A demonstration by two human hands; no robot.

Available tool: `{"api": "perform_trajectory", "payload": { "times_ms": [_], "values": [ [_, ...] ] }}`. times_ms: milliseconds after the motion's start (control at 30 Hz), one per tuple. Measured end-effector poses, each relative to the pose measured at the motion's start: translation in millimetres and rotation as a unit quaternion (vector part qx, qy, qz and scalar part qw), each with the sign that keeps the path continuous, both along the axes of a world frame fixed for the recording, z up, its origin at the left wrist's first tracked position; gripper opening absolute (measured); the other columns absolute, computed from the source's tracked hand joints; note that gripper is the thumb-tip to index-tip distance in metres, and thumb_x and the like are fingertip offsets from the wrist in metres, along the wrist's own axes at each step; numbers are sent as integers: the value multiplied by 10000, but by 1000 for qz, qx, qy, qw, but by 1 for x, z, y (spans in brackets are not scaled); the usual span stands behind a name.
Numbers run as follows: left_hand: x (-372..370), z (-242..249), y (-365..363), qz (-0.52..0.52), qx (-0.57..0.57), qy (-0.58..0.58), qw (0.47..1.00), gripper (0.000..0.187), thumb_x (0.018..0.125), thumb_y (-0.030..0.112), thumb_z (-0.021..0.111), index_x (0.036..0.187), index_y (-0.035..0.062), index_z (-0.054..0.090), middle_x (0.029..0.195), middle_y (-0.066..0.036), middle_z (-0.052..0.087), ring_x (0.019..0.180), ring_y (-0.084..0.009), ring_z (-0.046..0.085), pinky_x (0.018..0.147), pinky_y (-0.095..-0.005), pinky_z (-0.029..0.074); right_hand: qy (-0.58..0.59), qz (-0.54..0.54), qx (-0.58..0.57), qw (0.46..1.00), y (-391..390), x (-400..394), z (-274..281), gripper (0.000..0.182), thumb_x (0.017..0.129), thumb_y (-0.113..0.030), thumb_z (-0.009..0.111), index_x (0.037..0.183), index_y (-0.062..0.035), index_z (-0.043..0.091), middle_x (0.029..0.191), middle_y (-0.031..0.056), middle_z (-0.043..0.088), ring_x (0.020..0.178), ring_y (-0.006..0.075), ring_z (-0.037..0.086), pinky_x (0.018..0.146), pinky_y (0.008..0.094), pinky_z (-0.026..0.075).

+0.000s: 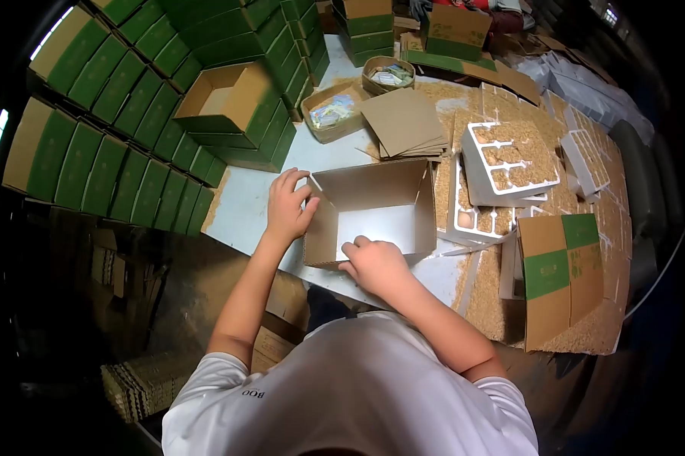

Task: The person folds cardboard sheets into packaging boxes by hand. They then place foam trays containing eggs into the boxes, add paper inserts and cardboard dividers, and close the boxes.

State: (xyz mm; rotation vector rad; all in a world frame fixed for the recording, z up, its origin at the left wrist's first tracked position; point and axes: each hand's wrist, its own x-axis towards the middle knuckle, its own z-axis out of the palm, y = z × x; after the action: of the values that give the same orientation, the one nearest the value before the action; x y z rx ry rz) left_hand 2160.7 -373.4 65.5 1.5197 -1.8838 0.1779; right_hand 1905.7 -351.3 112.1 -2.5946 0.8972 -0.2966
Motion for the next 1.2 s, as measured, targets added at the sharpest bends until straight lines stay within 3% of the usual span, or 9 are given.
{"api": "perform_trajectory", "payload": {
  "times_ms": [133, 267, 300, 433, 500, 667, 800, 967, 1200],
  "values": [
    [-13, -3, -9, 58, 38, -16, 997, 238, 849, 310, 661, 864, 75, 692, 1396, -193, 534, 1322, -461, 428, 1078, -552, 347, -124, 24, 164, 978, -21, -34, 34, 323, 876, -322, 722, 1098, -91, 684, 1060, 178, 673, 1043, 364, 642, 900, 455, 529],
    [-37, 12, -29, 1, 65, -74, 995, 265, 845, 337, 680, 810, 79, 727, 1577, -218, 349, 1461, -493, 224, 1177, -583, 230, 0, -335, -119, 935, -53, -82, 11, 709, 890, -384, 707, 1437, 1, 472, 1517, 257, 413, 1414, 436, 372, 1172, 509, 304],
    [-44, 11, -37, -9, 69, -76, 995, 271, 846, 341, 681, 793, 79, 730, 1588, -219, 329, 1467, -492, 212, 1182, -586, 219, 122, -362, 77, 921, -56, -92, 9, 963, 893, -415, 697, 1536, 107, 205, 1586, 307, 275, 1480, 430, 279, 1214, 457, 240],
    [-74, -6, -44, -110, 103, -84, 985, 370, 846, 360, 696, 1102, 95, 720, 1639, -208, 216, 1485, -498, 159, 1196, -599, 191, -93, -223, 349, 905, -45, -95, -2, 1108, 906, -433, 676, 1533, 147, -29, 1613, 367, 84, 1534, 418, 75, 1237, 359, 160],
    [-79, -45, -41, -188, 127, -133, 965, 585, 814, 319, 737, 1340, 98, 607, 1647, -211, 183, 1483, -492, 178, 1198, -586, 210, -83, -182, 335, 921, -46, -85, -10, 1110, 907, -459, 668, 1535, 145, -19, 1622, 354, 46, 1539, 408, 48, 1241, 372, 146],
    [-66, -94, -54, -343, 129, -136, 921, 450, 749, 66, 700, 1196, 57, 650, 1474, -166, 464, 1386, -436, 387, 1131, -543, 350, 213, -4, 339, 916, -51, -49, -20, 1172, 820, -793, 528, 1559, 62, 218, 1621, 356, 8, 1522, 478, -40, 1238, 476, 132],
    [-34, -48, -52, -242, -18, -27, 970, 380, 756, 24, 659, 1130, 85, 681, 1302, -147, 635, 1282, -363, 533, 1074, -494, 422, 291, 69, 311, 902, -63, -47, -13, 1075, 738, -758, 655, 1432, 48, 500, 1626, 347, 6, 1517, 498, -45, 1229, 494, 155],
    [-26, 23, -58, -145, 89, -54, 984, 405, 840, 325, 721, 1155, 73, 685, 1349, -237, 595, 1239, -435, 561, 1087, -500, 414, 157, -31, 347, 924, -73, -31, -7, 809, 642, -572, 816, 1252, -57, 687, 1166, 167, 710, 1131, 358, 643, 1074, 426, 437],
    [-29, 44, -69, -100, 267, -120, 951, 631, 803, 516, 724, 1250, 79, 635, 1236, -236, 632, 1078, -408, 645, 935, -516, 501, 51, -245, 201, 947, -63, -25, -23, 810, 483, -512, 903, 1159, -101, 728, 1058, 132, 745, 1004, 302, 706, 892, 385, 552]
  ]
}}
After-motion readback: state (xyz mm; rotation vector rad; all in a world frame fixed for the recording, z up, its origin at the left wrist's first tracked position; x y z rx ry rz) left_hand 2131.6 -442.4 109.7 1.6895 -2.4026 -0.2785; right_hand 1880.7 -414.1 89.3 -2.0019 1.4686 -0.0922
